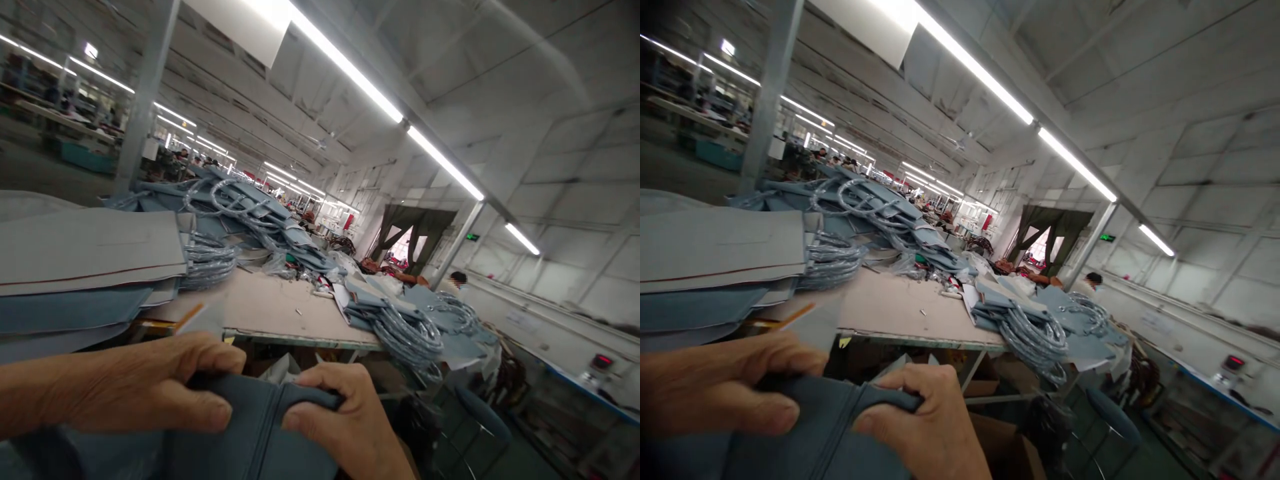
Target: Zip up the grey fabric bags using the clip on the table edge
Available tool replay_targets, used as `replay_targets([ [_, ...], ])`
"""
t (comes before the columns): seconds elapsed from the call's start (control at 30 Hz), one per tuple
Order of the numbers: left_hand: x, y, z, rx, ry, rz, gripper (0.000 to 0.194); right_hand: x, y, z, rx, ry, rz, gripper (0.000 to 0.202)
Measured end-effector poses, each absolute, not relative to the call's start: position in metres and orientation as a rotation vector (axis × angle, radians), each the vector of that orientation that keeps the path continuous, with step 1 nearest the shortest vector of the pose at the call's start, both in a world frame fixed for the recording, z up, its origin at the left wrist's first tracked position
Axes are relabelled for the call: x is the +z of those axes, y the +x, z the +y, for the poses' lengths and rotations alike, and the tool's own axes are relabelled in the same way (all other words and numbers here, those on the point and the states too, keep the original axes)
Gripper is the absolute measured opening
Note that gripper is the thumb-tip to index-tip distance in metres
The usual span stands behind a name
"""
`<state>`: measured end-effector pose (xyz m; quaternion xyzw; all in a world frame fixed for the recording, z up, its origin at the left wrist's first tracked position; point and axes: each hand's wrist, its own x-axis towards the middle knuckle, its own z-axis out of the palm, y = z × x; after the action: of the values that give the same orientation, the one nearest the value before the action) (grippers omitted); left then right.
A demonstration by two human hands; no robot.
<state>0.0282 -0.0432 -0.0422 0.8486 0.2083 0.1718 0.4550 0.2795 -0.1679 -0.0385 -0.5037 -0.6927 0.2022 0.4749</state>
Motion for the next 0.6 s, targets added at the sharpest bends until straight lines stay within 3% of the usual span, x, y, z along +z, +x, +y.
replay_targets([
  [0.07,-0.05,0.023,-0.045,0.27,1.98,0.498,0.036,-0.045,0.28,-0.164,0.521,-1.291,-1.7,0.008],
  [0.2,-0.074,0.022,-0.06,0.139,1.649,0.523,0.051,-0.06,0.274,-0.154,0.549,-1.4,-1.799,0.012],
  [0.3,-0.09,0.025,-0.063,0.146,1.672,0.642,0.039,-0.073,0.27,-0.143,0.662,-1.486,-1.863,0.011],
  [0.43,-0.094,0.029,-0.047,0.238,1.887,0.695,0.027,-0.083,0.273,-0.128,0.79,-1.463,-1.862,0.038],
  [0.6,-0.041,0.036,-0.023,0.385,2.181,0.654,0.036,-0.049,0.281,-0.128,0.264,-1.281,-2.005,0.014],
])
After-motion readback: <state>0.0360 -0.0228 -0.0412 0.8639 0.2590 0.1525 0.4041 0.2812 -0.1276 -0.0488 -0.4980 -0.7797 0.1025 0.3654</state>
